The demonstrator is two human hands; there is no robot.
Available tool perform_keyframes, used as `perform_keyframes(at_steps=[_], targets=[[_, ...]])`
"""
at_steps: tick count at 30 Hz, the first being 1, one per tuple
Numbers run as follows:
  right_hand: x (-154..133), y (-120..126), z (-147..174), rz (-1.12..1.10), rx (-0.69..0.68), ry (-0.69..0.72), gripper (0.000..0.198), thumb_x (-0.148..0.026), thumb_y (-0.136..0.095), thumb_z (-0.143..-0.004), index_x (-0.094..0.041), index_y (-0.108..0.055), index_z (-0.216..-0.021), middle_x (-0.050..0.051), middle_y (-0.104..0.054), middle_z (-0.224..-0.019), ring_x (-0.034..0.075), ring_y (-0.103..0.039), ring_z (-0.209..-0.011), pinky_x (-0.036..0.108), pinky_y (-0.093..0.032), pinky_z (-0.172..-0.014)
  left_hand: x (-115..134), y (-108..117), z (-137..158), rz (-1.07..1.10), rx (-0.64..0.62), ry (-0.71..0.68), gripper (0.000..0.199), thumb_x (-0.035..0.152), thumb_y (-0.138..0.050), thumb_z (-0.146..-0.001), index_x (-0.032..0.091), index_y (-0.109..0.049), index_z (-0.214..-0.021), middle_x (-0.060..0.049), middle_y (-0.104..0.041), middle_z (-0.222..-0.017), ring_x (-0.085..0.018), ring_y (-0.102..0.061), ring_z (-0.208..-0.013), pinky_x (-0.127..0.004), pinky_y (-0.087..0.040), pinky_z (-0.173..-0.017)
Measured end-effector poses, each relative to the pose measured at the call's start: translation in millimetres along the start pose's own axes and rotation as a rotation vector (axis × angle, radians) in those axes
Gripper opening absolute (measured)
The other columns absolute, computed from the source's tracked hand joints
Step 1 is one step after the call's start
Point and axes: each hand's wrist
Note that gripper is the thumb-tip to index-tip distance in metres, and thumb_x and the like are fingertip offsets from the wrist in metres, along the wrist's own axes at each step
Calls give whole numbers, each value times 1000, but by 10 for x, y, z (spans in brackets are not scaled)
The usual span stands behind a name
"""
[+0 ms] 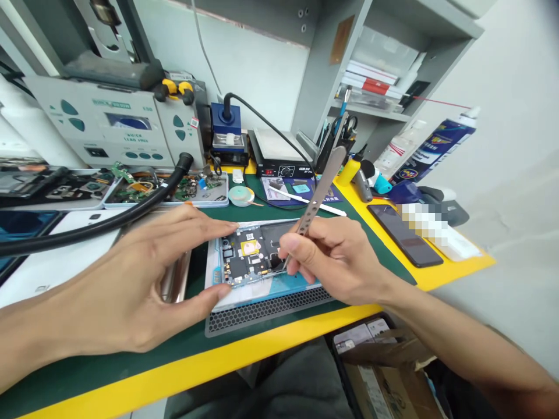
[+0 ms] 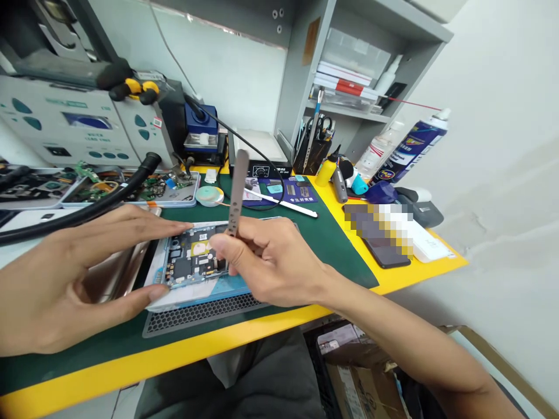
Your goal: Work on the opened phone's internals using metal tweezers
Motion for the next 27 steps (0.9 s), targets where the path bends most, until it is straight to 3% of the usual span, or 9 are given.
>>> perform_keyframes(at_steps=[3, 10, 14, 21, 27], targets=[[-1, 10, 6, 3, 23, -1, 36, -24, -57, -104, -13, -65, -70, -3, -60, -56, 7, -52, -48, 18, -40, -46, -14, 17, -7, -4, -33, -12, 65, 49, -69, -84, 35, -51, -144, 0, -68, -123, -27, -63, -110, -38, -55, -88], [7, 0, 8, 73, 23, 29, 36, -23, -61, -101, -12, -67, -67, -4, -56, -53, 6, -43, -46, 22, -31, -45, 32, 9, -28, 30, -22, 7, 60, 45, -69, -84, 35, -53, -141, 0, -68, -118, -26, -61, -108, -36, -53, -87], [28, -6, 16, 97, 17, 44, 35, -22, -62, -100, -12, -68, -67, -3, -60, -55, 7, -46, -48, 23, -32, -47, 104, 13, -17, 30, -33, 80, 53, 44, -65, -88, 36, -54, -139, 1, -66, -120, -25, -60, -111, -37, -49, -90], [13, -9, 21, 96, 16, 54, 39, -27, -61, -102, -13, -67, -66, -1, -62, -56, 7, -48, -47, 24, -33, -47, 102, -8, -2, 29, 4, 62, 49, 42, -67, -90, 35, -55, -137, 1, -67, -120, -26, -58, -115, -40, -48, -92], [21, 9, 21, 26, 3, 32, 35, -22, -63, -100, -13, -66, -67, -4, -59, -52, 6, -50, -45, 20, -38, -45, 85, -22, 6, 29, -1, 69, 53, 46, -64, -87, 42, -51, -139, 3, -68, -121, -29, -59, -116, -43, -50, -91]])
Point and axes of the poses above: each hand's wrist, its own z-axis away from the middle knuckle, its own y-axis out of the back of the hand, x = y × z
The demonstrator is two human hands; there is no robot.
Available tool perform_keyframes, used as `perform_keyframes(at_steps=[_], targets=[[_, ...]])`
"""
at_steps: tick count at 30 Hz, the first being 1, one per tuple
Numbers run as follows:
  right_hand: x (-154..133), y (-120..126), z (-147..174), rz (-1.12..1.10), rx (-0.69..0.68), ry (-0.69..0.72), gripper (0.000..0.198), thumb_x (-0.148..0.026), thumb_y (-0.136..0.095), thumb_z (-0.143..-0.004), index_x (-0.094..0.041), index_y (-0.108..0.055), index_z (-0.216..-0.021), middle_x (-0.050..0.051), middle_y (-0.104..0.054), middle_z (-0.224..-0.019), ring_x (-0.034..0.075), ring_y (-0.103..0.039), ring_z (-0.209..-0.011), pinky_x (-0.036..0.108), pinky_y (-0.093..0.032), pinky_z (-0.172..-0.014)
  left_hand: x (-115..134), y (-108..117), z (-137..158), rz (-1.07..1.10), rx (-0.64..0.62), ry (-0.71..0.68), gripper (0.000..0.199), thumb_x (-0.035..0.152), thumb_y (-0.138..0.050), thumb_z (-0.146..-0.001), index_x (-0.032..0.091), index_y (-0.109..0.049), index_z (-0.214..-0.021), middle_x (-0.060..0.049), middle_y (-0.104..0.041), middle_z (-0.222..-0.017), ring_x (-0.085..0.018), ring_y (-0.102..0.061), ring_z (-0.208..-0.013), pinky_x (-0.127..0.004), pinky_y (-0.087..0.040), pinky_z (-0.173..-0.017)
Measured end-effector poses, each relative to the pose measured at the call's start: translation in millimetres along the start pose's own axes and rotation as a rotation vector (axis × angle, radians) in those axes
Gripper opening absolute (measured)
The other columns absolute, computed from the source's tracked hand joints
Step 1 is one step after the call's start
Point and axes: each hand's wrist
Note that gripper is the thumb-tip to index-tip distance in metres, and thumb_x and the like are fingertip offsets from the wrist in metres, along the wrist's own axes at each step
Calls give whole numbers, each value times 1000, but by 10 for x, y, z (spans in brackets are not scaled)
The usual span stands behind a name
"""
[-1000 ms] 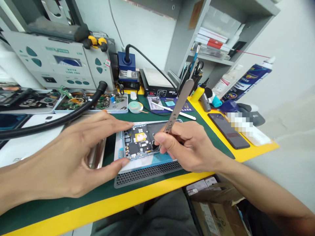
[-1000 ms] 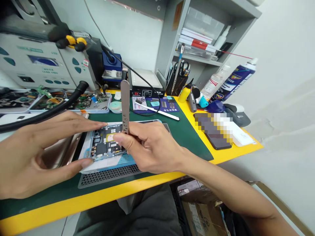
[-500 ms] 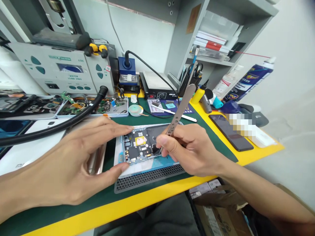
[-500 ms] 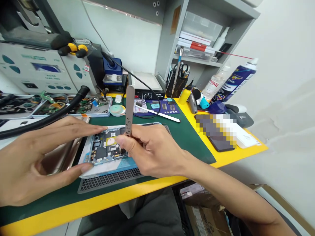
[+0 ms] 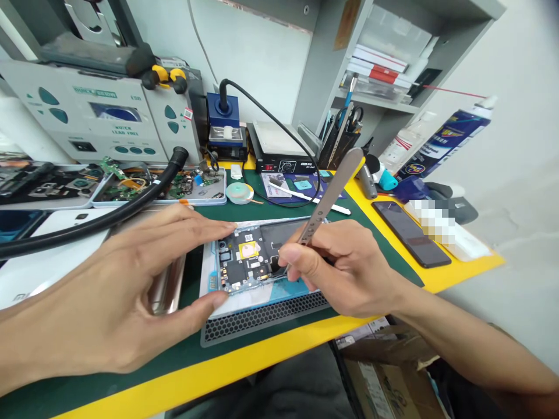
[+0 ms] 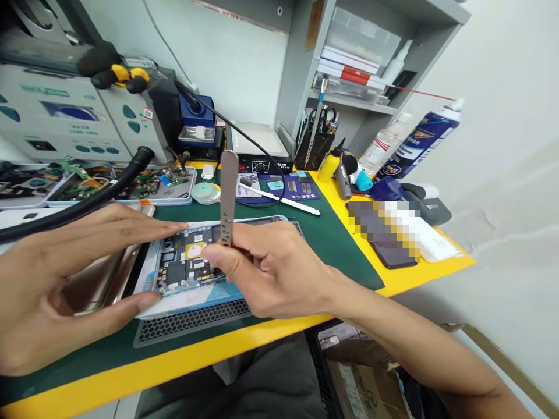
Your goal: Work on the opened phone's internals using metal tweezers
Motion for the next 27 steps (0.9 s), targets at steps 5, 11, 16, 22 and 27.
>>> perform_keyframes(at_steps=[5, 11, 16, 22, 27], targets=[[20, 14, -2, -47, -2, -38, 30, -20, -58, -103, -13, -67, -75, -2, -64, -58, 6, -54, -47, 18, -40, -44, 4, -9, 3, -16, 34, -23, 53, 45, -66, -88, 42, -50, -139, 4, -66, -125, -27, -61, -115, -41, -50, -93], [16, -2, 8, -6, 7, -20, 33, -22, -62, -101, -13, -66, -69, -6, -55, -52, 6, -46, -46, 22, -34, -45, 22, -5, -5, -17, 20, 1, 56, 44, -67, -86, 44, -49, -139, 6, -66, -124, -27, -61, -114, -40, -49, -92], [23, -2, 8, -2, 13, 0, 31, -20, -65, -99, -12, -67, -69, -6, -53, -52, 6, -43, -47, 23, -32, -46, 14, 3, -5, -19, 5, 4, 56, 45, -67, -86, 43, -50, -139, 6, -65, -125, -27, -60, -116, -39, -49, -93], [13, -6, 1, 46, 19, -7, 36, -27, -63, -101, -14, -67, -67, -5, -55, -52, 8, -43, -46, 24, -32, -45, 12, 4, 9, -29, -14, 36, 55, 49, -66, -85, 42, -51, -138, 4, -66, -122, -28, -61, -114, -40, -55, -85], [-2, -2, 5, 44, 11, -9, 36, -26, -63, -101, -14, -67, -68, -5, -56, -51, 7, -45, -46, 23, -34, -45, 15, -5, 14, -37, 7, 21, 55, 48, -65, -86, 43, -50, -139, 4, -67, -123, -29, -61, -114, -41, -55, -86]])
Point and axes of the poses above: each hand's wrist, its own z-axis away from the middle knuckle, its own y-axis out of the back of the hand, x = y × z
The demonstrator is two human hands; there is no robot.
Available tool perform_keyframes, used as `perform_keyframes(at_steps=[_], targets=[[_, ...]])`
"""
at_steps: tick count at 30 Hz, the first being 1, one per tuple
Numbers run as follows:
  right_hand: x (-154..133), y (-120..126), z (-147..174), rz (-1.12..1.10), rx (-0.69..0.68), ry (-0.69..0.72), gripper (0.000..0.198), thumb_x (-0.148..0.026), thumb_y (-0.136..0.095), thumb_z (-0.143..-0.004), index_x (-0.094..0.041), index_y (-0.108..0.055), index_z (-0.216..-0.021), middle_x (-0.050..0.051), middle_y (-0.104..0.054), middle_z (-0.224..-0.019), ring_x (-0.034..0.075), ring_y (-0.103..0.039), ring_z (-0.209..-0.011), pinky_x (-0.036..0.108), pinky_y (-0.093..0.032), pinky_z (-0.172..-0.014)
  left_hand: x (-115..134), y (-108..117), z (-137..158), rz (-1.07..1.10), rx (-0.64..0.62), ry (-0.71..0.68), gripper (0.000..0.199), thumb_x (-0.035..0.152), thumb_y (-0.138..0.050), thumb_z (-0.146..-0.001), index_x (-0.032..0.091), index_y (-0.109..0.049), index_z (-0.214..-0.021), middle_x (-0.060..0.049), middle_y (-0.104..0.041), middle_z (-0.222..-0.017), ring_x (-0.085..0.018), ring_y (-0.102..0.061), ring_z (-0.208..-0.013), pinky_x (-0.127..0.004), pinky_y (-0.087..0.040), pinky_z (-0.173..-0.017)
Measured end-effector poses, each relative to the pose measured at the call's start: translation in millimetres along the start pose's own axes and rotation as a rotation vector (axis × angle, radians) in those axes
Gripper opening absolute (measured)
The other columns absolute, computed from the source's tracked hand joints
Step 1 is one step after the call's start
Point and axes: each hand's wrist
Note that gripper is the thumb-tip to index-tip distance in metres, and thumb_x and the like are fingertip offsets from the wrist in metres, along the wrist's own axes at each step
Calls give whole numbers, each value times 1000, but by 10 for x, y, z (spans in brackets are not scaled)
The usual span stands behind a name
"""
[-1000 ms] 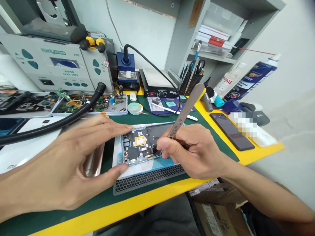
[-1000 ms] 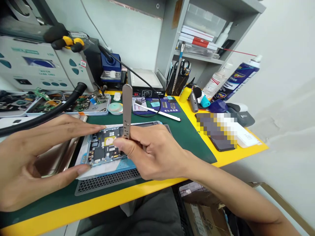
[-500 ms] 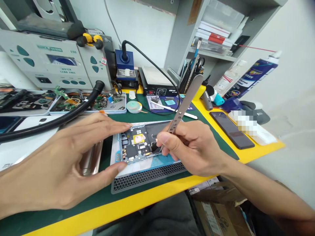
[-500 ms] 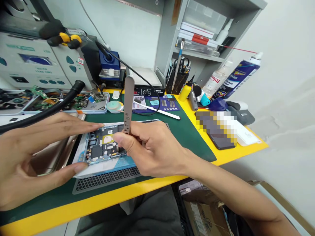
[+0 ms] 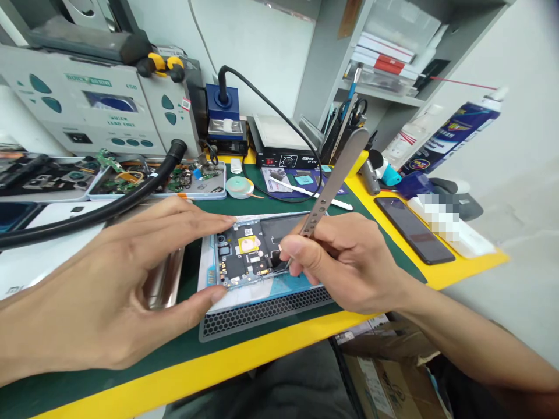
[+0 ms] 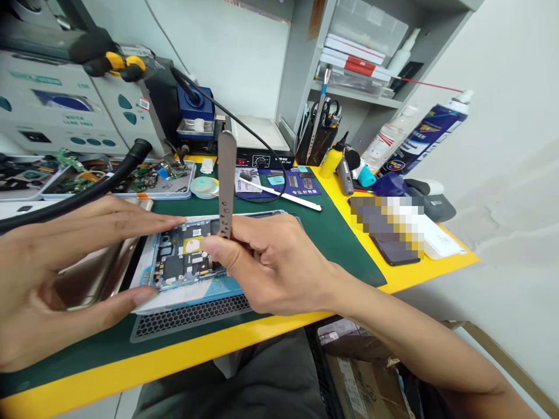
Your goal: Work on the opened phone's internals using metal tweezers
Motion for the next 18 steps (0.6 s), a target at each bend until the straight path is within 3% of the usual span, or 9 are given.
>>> perform_keyframes(at_steps=[9, 18], targets=[[16, 6, 19, -32, -6, -10, 29, -18, -65, -99, -12, -68, -70, -4, -60, -54, 6, -50, -46, 21, -37, -45, -40, 15, -16, 20, 1, -66, 60, 46, -68, -84, 40, -50, -140, 1, -68, -120, -29, -64, -107, -42, -54, -84], [17, 1, 17, -52, 7, -14, 31, -17, -64, -99, -12, -64, -68, -3, -61, -55, 6, -53, -48, 20, -37, -46, -33, 8, -13, -3, 9, -72, 58, 44, -67, -86, 39, -49, -141, 4, -65, -125, -26, -61, -113, -38, -49, -92]])
Point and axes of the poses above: each hand's wrist, its own z-axis away from the middle knuckle, its own y-axis out of the back of the hand, x = y × z
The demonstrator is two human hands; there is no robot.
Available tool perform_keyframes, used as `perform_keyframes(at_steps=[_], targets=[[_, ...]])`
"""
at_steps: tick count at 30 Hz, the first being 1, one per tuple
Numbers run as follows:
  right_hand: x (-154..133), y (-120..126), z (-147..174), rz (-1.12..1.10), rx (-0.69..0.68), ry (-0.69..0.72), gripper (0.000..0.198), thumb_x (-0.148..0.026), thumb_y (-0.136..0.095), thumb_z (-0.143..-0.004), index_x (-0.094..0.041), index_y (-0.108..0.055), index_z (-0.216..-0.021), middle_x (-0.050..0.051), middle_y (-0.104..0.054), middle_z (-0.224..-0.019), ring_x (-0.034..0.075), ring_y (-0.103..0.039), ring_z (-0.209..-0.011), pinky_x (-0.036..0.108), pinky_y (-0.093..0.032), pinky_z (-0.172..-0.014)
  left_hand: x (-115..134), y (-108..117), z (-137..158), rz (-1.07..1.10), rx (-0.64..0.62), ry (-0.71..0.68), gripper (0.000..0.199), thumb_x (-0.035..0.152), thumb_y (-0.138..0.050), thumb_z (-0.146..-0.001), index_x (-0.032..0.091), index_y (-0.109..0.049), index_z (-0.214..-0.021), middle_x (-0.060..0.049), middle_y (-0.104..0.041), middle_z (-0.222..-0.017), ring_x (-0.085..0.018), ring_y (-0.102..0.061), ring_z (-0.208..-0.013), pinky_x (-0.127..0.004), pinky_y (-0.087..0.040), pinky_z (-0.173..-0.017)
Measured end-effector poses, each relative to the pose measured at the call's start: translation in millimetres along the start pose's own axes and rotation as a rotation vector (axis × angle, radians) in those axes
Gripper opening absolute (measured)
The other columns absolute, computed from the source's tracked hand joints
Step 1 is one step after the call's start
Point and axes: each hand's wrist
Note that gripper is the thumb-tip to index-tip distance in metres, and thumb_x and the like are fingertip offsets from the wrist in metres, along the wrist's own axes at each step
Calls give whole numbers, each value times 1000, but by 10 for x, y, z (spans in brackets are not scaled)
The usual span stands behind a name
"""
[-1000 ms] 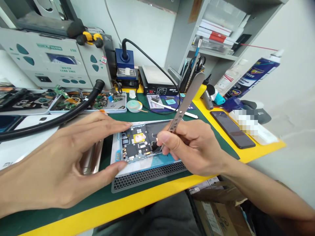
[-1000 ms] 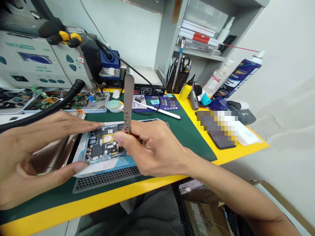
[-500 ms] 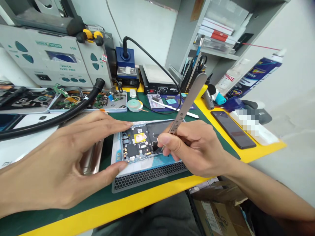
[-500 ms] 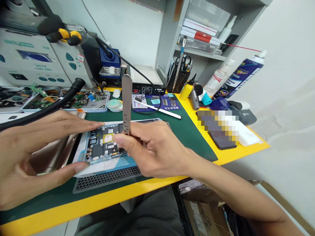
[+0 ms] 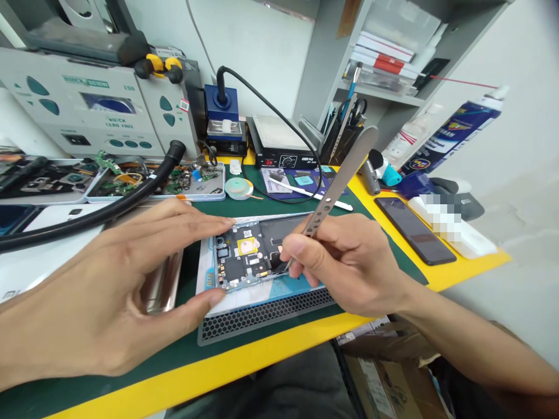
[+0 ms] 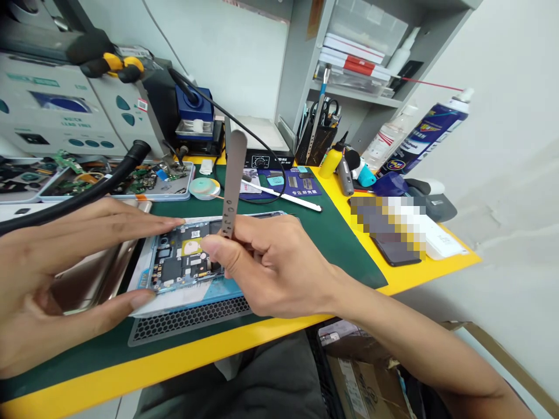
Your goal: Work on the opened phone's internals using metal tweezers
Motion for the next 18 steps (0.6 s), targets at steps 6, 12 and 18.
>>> perform_keyframes(at_steps=[6, 12, 18], targets=[[-3, -18, -4, 35, 8, 17, 40, -24, -63, -102, -12, -63, -64, -3, -61, -54, 5, -53, -47, 19, -37, -46, 21, -5, -5, 24, -1, 33, 56, 47, -69, -86, 38, -52, -139, 4, -65, -122, -26, -61, -110, -35, -48, -88], [5, -20, 1, 29, 13, 9, 42, -25, -63, -102, -15, -57, -62, -2, -62, -54, 6, -55, -48, 20, -38, -46, 4, 15, 4, 14, -14, 12, 57, 44, -69, -87, 37, -50, -140, 4, -64, -124, -24, -60, -113, -33, -47, -92], [-10, -26, -12, 65, 13, 23, 41, -25, -63, -102, -12, -65, -63, -3, -59, -52, 5, -52, -46, 21, -36, -46, 4, 21, -6, 18, -22, 1, 57, 42, -70, -87, 35, -52, -140, 4, -65, -125, -24, -60, -114, -32, -47, -93]])
Point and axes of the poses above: each hand's wrist, its own z-axis away from the middle knuckle, its own y-axis out of the back of the hand, x = y × z
